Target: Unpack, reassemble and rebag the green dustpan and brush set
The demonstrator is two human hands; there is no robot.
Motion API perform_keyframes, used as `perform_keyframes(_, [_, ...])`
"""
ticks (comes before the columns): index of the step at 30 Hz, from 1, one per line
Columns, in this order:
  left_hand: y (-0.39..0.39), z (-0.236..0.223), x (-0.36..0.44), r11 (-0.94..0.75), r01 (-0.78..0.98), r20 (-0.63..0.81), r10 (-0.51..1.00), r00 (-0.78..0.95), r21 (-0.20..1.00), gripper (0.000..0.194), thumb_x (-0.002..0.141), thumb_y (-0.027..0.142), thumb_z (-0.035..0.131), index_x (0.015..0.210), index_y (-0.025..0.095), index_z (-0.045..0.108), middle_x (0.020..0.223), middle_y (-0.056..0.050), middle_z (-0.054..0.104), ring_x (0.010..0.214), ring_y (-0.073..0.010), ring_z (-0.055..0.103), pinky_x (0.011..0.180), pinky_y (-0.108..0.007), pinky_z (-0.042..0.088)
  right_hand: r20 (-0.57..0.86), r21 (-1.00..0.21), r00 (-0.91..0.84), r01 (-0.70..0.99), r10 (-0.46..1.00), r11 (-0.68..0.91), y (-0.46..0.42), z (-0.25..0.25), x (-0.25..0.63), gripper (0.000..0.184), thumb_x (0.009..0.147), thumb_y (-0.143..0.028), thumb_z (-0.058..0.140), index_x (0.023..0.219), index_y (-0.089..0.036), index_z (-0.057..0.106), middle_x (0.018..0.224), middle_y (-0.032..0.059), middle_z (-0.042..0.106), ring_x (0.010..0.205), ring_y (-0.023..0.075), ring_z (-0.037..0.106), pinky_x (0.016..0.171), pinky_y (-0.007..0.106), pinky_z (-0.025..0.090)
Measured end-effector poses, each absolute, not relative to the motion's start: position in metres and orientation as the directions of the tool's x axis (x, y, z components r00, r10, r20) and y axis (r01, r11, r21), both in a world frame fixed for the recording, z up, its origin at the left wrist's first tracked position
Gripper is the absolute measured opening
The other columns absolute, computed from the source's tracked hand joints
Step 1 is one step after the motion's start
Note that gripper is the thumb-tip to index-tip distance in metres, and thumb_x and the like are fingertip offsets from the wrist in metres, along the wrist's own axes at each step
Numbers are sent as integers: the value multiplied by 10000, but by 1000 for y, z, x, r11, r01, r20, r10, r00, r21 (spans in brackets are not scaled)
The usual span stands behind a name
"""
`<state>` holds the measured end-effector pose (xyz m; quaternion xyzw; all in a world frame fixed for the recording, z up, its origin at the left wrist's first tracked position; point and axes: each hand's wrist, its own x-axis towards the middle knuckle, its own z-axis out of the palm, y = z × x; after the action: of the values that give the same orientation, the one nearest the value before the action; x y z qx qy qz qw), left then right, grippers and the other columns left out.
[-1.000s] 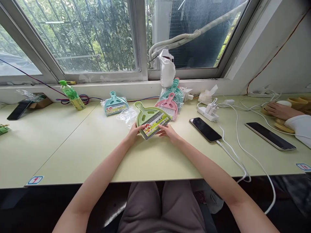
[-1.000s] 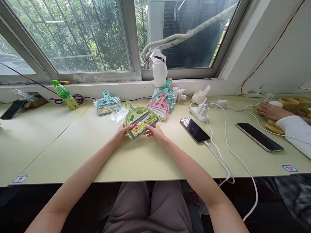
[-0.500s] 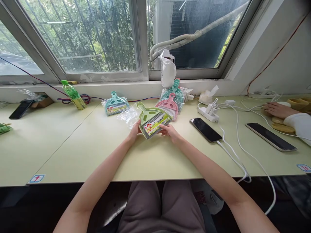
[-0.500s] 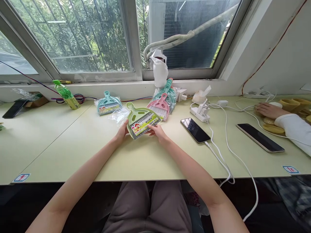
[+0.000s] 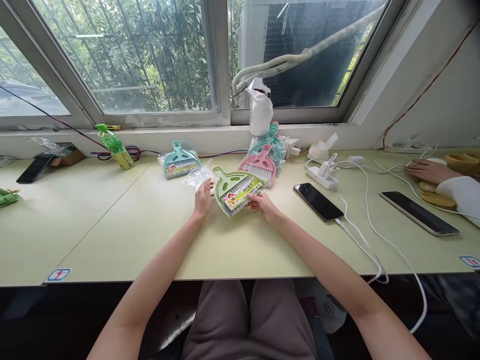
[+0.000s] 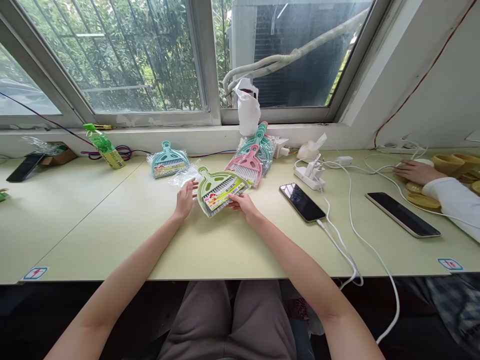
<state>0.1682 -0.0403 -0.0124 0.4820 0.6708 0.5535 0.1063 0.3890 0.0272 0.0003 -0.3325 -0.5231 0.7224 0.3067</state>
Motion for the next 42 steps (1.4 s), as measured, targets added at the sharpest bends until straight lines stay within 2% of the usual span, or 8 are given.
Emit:
perform_keyframes(4, [-39,-19,152,189,863,426,807,-408,469,480,858,267,490,1326,161,487,1378,-161,487,1335,-307,362,1108,-517,274,-141,-959,-585,-120,799,-258,26,1,390,95,854,-212,593,906,-153,647,923,70,744,668,119,691,537,176,492])
perform_keyframes(7, [-40,-23,148,256,927,374,860,-348,274,393,878,175,409,1231,210,578,1317,-134,552,1295,-306,414,1119,-605,170,-153,-957,-565,-122,811,-265,26,2,390,90,856,-213,590,894,-153,646,919,67,744,658,116,688,528,170,485])
perform_keyframes(14, [-50,-13,135,388,922,494,800,-341,9,375,786,15,368,881,161,700,1124,-131,641,1277,-312,427,1129,-648,-18,-152,-951,-542,-147,826,-271,27,0,390,80,852,-206,597,885,-156,650,900,62,744,656,116,683,530,170,494])
perform_keyframes(21, [-45,-15,145,195,976,402,889,-219,100,469,925,248,328,1373,226,465,1448,-104,440,1343,-268,374,1148,-551,168,-150,-954,-560,-135,814,-269,26,0,391,96,853,-222,600,903,-156,648,928,66,740,677,122,687,546,180,507])
perform_keyframes(26, [-45,-15,154,143,982,286,943,-173,124,409,907,201,328,1176,246,633,1372,-66,530,1273,-252,455,1115,-471,261,-157,-954,-562,-126,812,-272,26,2,391,97,850,-214,598,911,-153,642,933,68,738,672,120,683,545,180,511])
perform_keyframes(32, [-49,-2,151,350,890,335,834,-438,293,334,868,212,379,849,224,712,1038,-79,669,977,-252,606,839,-360,474,-159,-955,-564,-119,810,-270,26,1,391,77,844,-202,605,888,-156,649,922,64,739,657,115,676,548,183,519])
perform_keyframes(38, [-47,-8,148,490,820,388,722,-573,297,556,784,444,600,1248,145,538,1175,-210,578,1125,-379,508,887,-498,432,-156,-963,-572,-95,806,-254,24,1,390,89,854,-203,590,896,-159,655,919,71,741,670,133,683,549,198,516])
perform_keyframes(42, [-47,-13,143,432,845,349,776,-526,314,341,825,315,562,1143,194,588,1158,-156,621,1134,-345,512,917,-488,421,-160,-965,-567,-84,808,-250,24,2,390,85,856,-201,588,891,-156,651,906,76,741,663,137,682,553,205,516])
